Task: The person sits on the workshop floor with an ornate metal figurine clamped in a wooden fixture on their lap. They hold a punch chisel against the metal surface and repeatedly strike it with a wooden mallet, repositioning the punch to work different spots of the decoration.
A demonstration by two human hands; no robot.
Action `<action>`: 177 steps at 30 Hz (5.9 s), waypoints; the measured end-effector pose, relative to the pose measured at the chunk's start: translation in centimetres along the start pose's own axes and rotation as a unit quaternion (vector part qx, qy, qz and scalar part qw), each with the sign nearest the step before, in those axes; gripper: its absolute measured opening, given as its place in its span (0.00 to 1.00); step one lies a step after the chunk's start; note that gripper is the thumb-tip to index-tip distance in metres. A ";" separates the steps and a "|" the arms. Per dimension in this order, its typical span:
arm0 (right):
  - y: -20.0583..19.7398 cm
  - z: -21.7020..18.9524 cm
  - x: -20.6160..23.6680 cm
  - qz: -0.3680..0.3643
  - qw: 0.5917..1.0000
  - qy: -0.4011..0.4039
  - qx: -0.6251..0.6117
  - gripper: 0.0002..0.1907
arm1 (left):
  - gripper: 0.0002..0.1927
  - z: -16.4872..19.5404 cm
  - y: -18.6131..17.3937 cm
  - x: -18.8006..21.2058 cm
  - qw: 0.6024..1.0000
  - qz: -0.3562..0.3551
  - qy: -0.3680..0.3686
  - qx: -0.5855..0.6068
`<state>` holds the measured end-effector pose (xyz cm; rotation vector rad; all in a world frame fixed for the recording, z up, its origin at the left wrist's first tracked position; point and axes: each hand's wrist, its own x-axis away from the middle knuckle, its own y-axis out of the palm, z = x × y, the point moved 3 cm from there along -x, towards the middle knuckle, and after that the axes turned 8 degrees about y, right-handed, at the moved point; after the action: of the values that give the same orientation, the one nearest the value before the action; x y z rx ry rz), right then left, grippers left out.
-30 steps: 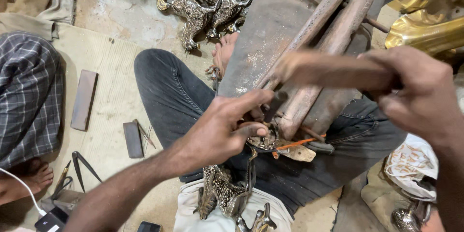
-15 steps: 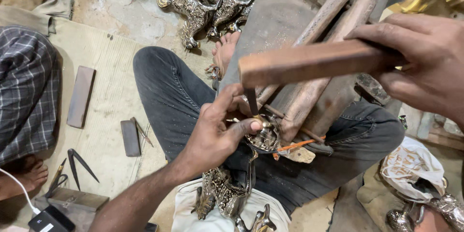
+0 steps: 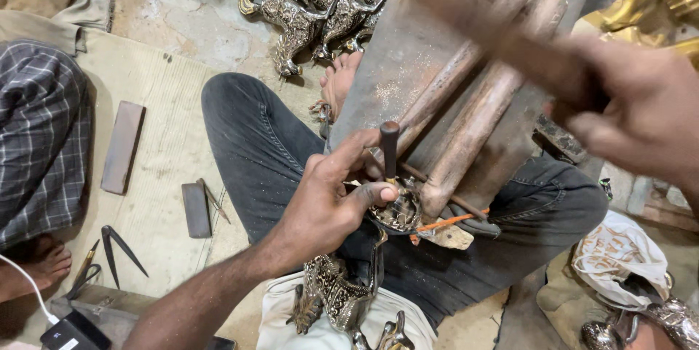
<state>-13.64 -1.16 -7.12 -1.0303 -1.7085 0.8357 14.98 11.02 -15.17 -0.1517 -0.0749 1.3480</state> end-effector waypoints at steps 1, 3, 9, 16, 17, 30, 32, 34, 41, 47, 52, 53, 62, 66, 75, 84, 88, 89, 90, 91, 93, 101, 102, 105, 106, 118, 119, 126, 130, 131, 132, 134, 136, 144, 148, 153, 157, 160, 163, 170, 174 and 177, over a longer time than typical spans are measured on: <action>0.0 -0.2 0.3 0.046 0.994 -0.061 0.082 0.34 | 0.31 0.1 0.0 -0.1 1.000 -0.015 0.001 0.009; 0.0 -0.7 1.1 0.134 0.943 -0.182 0.243 0.35 | 0.32 0.2 0.0 -0.5 0.999 -0.041 0.005 0.027; 0.5 1.4 3.4 0.192 0.973 -0.129 0.018 0.21 | 0.35 -0.7 -0.6 -2.3 0.985 -0.154 0.041 0.065; 4.2 5.9 5.6 0.232 0.969 -0.082 -0.013 0.18 | 0.32 -0.7 -0.6 -4.7 0.945 -0.287 0.153 0.040; 4.5 6.4 5.8 0.234 0.969 -0.074 -0.033 0.17 | 0.32 -0.7 -0.6 -4.9 0.942 -0.298 0.149 0.037; 3.8 6.3 4.4 0.202 0.962 -0.039 -0.177 0.19 | 0.32 -0.6 -0.4 -4.7 0.940 -0.302 0.156 0.019; 3.3 5.3 4.2 0.222 0.961 -0.150 0.070 0.20 | 0.34 -0.8 -0.3 -4.5 0.947 -0.278 0.160 0.032; 2.9 5.1 3.9 0.195 0.963 -0.152 0.110 0.17 | 0.35 -1.1 -0.4 -4.2 0.958 -0.248 0.141 0.032; -0.1 2.6 0.6 0.067 0.981 -0.130 0.124 0.27 | 0.32 -1.9 -1.2 -2.0 0.987 -0.114 0.062 0.093; -1.6 -1.5 -2.3 0.006 0.977 -0.136 0.164 0.31 | 0.27 -2.1 -0.8 -0.4 0.983 -0.046 0.014 0.178; -1.7 -3.2 -2.5 -0.037 0.989 -0.050 0.131 0.29 | 0.29 -2.7 -0.3 0.5 0.969 -0.010 -0.006 0.249; -1.6 -3.6 -2.6 -0.037 0.977 -0.083 0.194 0.31 | 0.28 -2.8 -0.3 0.6 0.972 -0.010 -0.004 0.236; -2.1 -5.1 -1.3 0.061 0.986 -0.121 0.095 0.29 | 0.31 -3.2 -0.1 -0.8 0.947 -0.029 -0.001 0.320; -2.3 -4.5 -1.7 0.060 0.993 -0.026 0.101 0.26 | 0.31 -2.8 -0.2 -0.9 0.957 -0.034 0.017 0.288; -2.5 -2.9 -1.7 -0.002 0.996 -0.054 0.073 0.24 | 0.30 -2.7 0.3 -1.6 0.946 -0.057 -0.004 0.320; -1.8 -1.8 1.3 0.109 0.964 -0.170 0.172 0.29 | 0.37 -3.2 -0.2 -2.8 0.963 -0.122 0.073 0.228; -1.6 -1.5 2.6 0.134 0.978 -0.150 0.054 0.24 | 0.40 -3.4 -0.4 -4.0 0.962 -0.173 0.098 0.189; -1.3 -1.4 2.9 0.142 0.980 -0.137 0.030 0.23 | 0.40 -3.4 -0.4 -4.2 0.962 -0.184 0.103 0.175; -1.2 -1.2 3.1 0.150 0.981 -0.123 0.006 0.23 | 0.41 -3.4 -0.5 -4.5 0.962 -0.196 0.107 0.160; -1.1 -1.0 3.1 0.160 0.982 -0.099 0.015 0.22 | 0.42 -3.4 -0.4 -4.7 0.960 -0.205 0.122 0.148; -1.1 -0.5 3.2 0.178 0.982 -0.052 0.033 0.22 | 0.42 -3.2 -0.4 -5.1 0.955 -0.225 0.151 0.122; -1.8 -0.2 2.8 0.153 0.982 -0.102 -0.032 0.24 | 0.39 -2.3 -0.6 -5.3 0.954 -0.229 0.165 0.103; -1.8 0.2 2.6 0.132 0.985 -0.037 -0.109 0.24 | 0.39 -2.3 -0.6 -5.2 0.958 -0.223 0.144 0.113; -2.4 -1.1 2.2 0.132 0.958 -0.191 0.167 0.29 | 0.37 -2.4 -0.7 -4.9 0.962 -0.211 0.138 0.110; -2.7 -1.1 1.8 0.115 0.974 -0.164 0.105 0.27 | 0.37 -2.6 -0.8 -4.8 0.963 -0.197 0.116 0.140; -4.3 -3.9 -3.2 -0.035 0.976 -0.110 0.187 0.31 | 0.36 -3.7 0.4 -1.1 0.933 -0.026 0.007 0.359; -4.4 -4.4 -3.6 -0.008 0.947 -0.166 0.273 0.35 | 0.34 -3.8 0.4 -0.9 0.937 -0.018 -0.001 0.350; -3.8 -4.7 -4.0 -0.009 0.914 -0.131 0.384 0.34 | 0.32 -4.1 0.4 -0.9 0.938 -0.012 -0.009 0.345; -4.2 -5.6 -3.2 0.068 0.942 -0.192 0.267 0.32 | 0.35 -4.3 0.6 -1.8 0.909 -0.021 -0.044 0.415; -4.3 -5.5 -3.2 0.062 0.965 -0.153 0.202 0.29 | 0.36 -4.3 0.7 -1.9 0.904 -0.028 -0.051 0.423; -4.4 -5.2 -3.3 0.055 0.983 -0.112 0.135 0.26 | 0.37 -4.4 0.8 -2.1 0.900 -0.035 -0.060 0.430; -4.3 -4.8 -3.4 0.032 0.987 -0.057 0.150 0.26 | 0.36 -4.2 0.8 -2.3 0.901 -0.043 -0.049 0.428; -4.2 -4.5 -3.6 0.014 0.976 -0.063 0.208 0.28 | 0.36 -4.1 0.8 -2.3 0.900 -0.048 -0.040 0.432; -4.5 -3.1 -3.2 -0.020 0.980 -0.043 0.194 0.27 | 0.35 -4.0 0.8 -2.5 0.904 -0.063 -0.026 0.421; -4.6 -3.6 -2.0 0.037 0.979 -0.127 0.154 0.31 | 0.34 -3.8 0.6 -3.1 0.921 -0.099 0.026 0.377; -4.0 -3.1 -0.1 0.101 0.985 -0.114 0.082 0.25 | 0.43 -3.5 0.1 -4.9 0.938 -0.158 0.043 0.305; -3.4 -2.3 0.7 0.128 0.984 -0.108 0.056 0.25 | 0.37 -2.8 -0.5 -5.2 0.948 -0.210 0.063 0.231; -3.2 -2.1 1.1 0.094 0.986 -0.112 0.079 0.24 | 0.35 -2.3 -0.7 -5.4 0.945 -0.228 0.084 0.218; -3.4 -2.5 1.2 0.112 0.975 -0.156 0.114 0.27 | 0.37 -2.3 -0.9 -5.5 0.946 -0.227 0.095 0.213; -4.2 -3.1 0.0 0.063 0.977 -0.119 0.162 0.29 | 0.38 -3.6 -0.3 -4.6 0.925 -0.187 0.050 0.328; -4.2 -2.7 -1.4 0.009 0.992 -0.020 0.125 0.34 | 0.38 -4.2 0.1 -4.1 0.915 -0.143 -0.006 0.378; -4.4 -3.9 -2.2 0.077 0.935 -0.208 0.278 0.32 | 0.33 -4.0 0.1 -3.7 0.911 -0.128 -0.004 0.392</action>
<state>-10.69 -4.63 -2.80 -0.6245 -1.5842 1.6215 14.65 7.20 -19.05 0.5276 0.4283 1.0293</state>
